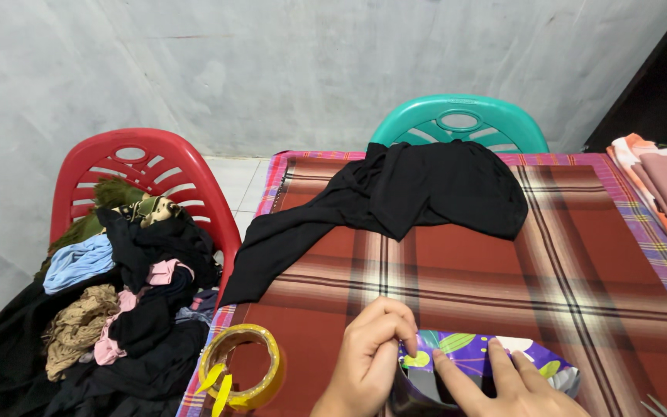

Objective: The person wraps a small rectangular box with purple floral wrapping paper. They fold the paper around the box, secure it with clear tape, and smooth the edges to complete the wrapping.

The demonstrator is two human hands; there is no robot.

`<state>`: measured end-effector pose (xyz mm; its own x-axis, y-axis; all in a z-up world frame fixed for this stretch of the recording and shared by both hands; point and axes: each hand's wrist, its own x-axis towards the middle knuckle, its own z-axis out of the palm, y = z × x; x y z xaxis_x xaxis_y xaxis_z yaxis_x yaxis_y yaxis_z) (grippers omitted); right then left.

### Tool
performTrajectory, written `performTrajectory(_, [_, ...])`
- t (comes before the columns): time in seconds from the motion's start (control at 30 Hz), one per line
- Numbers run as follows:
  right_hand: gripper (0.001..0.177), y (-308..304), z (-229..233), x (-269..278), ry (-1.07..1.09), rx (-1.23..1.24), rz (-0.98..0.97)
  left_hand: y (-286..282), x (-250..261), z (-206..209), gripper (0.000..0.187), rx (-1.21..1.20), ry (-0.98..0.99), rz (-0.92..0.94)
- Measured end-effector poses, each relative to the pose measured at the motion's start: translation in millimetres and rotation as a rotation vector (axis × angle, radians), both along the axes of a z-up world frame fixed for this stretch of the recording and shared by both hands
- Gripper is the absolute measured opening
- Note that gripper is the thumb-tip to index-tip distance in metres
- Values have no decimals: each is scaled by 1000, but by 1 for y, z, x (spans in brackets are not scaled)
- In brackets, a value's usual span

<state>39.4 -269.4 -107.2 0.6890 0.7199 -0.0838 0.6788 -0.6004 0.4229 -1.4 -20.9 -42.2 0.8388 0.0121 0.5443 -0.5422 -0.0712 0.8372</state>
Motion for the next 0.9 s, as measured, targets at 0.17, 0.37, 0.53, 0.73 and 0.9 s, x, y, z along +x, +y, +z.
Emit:
performTrajectory(0.17, [61,4,29,-5,57,-58,45,-5,0,5,11,182,-241,152])
performTrajectory(0.37, [88,19,83,-21,272,103,-85,-8,-2,2,12,103,-170,114])
performTrajectory(0.53, [75,27,116,-32,350,191,-230,-10,-9,-5,12,-44,-63,64])
performTrajectory(0.73, [64,26,121,-39,264,268,-164,-13,-7,-3,11,40,-94,78])
performTrajectory(0.9, [61,24,121,-41,234,338,-126,-4,-27,30,19,26,37,108])
